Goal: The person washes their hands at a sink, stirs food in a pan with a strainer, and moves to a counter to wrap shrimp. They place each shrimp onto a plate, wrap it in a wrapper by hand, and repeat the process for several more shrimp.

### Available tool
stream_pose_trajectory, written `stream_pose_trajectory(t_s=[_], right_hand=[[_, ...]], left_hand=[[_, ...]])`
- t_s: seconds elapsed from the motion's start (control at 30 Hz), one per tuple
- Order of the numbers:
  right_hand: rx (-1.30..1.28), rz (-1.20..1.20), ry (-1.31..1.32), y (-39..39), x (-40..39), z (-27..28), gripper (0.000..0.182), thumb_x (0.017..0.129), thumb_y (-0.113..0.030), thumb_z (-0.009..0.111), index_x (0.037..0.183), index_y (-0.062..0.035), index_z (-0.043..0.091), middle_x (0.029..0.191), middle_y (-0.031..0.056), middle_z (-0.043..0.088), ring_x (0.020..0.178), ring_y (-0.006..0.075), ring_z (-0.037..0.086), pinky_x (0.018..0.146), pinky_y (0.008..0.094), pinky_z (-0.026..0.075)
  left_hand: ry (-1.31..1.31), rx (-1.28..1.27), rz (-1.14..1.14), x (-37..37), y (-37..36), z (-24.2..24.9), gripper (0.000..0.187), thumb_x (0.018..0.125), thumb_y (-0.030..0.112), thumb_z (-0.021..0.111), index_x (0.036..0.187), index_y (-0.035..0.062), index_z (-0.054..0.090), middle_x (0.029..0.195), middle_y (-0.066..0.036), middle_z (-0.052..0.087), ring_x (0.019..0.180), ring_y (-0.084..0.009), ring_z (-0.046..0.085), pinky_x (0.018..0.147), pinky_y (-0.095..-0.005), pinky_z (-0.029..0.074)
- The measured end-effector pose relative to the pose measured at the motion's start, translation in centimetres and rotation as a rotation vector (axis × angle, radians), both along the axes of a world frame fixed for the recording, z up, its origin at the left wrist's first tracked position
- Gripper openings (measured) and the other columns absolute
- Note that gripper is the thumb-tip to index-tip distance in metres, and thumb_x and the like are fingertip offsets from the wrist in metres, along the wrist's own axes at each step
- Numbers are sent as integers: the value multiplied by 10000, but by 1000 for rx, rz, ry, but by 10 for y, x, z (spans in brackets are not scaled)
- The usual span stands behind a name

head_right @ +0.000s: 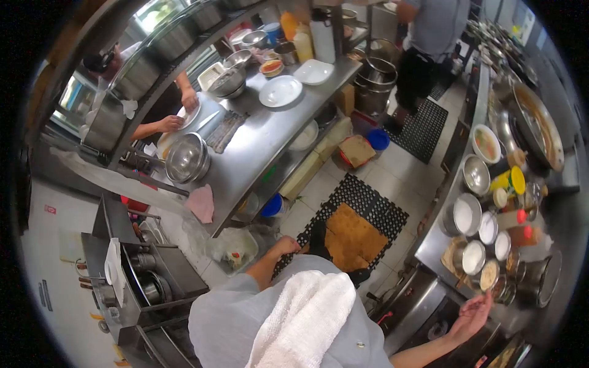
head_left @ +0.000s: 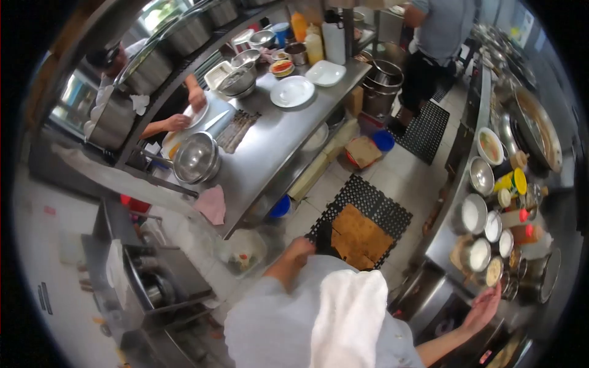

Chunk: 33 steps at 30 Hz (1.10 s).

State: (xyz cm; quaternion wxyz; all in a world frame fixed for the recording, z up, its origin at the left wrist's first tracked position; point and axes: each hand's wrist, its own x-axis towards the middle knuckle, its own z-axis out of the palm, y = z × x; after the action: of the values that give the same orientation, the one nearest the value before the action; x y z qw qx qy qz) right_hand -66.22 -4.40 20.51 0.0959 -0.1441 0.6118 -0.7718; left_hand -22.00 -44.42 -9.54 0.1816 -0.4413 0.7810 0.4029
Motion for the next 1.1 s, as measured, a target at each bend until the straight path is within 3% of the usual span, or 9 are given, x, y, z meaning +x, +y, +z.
stream_pose_trajectory(t_s=[0.1,0.23,0.47,0.67,0.77,0.83,0.97,1.07,1.1], right_hand=[[27,114,-64,-54,17,-20,489,1041,-253,537,1438,14,434,922,20,540,666,68,481,532,199,365],[118,190,-264,-177,42,-31,444,1034,-188,550,1424,8,473,924,1,552,676,50,464,549,186,375],[466,572,-135,-391,100,-33,359,977,-115,603,1304,32,590,849,6,614,627,50,501,515,205,384],[488,1004,134,-570,146,-39,306,948,-124,630,1221,12,662,796,10,649,619,57,540,549,225,439],[560,1128,330,-663,157,-68,286,939,-109,618,1192,11,675,893,69,678,654,141,595,613,269,488],[477,931,1029,-721,162,-107,296,919,-78,602,1199,-3,657,1119,135,654,835,262,636,727,338,525],[394,867,1354,-804,166,-189,374,897,-74,607,1269,-55,574,1311,163,542,1078,371,565,838,444,514],[497,874,1299,-802,185,-193,355,925,-103,576,1277,-55,566,1293,173,549,1069,375,574,849,460,507],[621,1039,1123,-799,191,-184,352,934,-105,551,1283,-59,565,1289,177,555,1085,361,580,854,459,507]], left_hand=[[244,-92,175,-9,-42,0,210,817,264,784,898,74,747,729,-100,714,676,-170,656,660,-355,530],[518,-3,404,-30,-107,34,189,885,237,731,957,63,730,855,-107,738,776,-201,694,728,-344,544],[684,-28,599,21,-156,138,224,913,218,683,1058,50,709,974,-116,743,890,-234,715,803,-338,546],[801,-143,1018,80,-150,120,213,950,221,666,1079,56,704,848,-55,707,760,-122,657,705,-283,529],[760,-254,1172,92,-149,136,215,951,227,671,1078,57,703,831,-44,702,741,-107,644,685,-265,516],[707,-266,1273,91,-148,143,217,951,229,673,1077,55,703,835,-47,706,738,-110,645,683,-263,513],[550,-456,1282,73,-151,149,230,954,223,664,1084,36,694,838,-68,717,700,-121,651,657,-273,510],[528,-541,1331,42,-168,150,233,957,223,657,1078,26,690,810,-59,711,655,-112,642,615,-261,490],[514,-521,1394,32,-169,146,230,961,229,655,1068,28,691,800,-59,707,658,-115,641,615,-265,488]])
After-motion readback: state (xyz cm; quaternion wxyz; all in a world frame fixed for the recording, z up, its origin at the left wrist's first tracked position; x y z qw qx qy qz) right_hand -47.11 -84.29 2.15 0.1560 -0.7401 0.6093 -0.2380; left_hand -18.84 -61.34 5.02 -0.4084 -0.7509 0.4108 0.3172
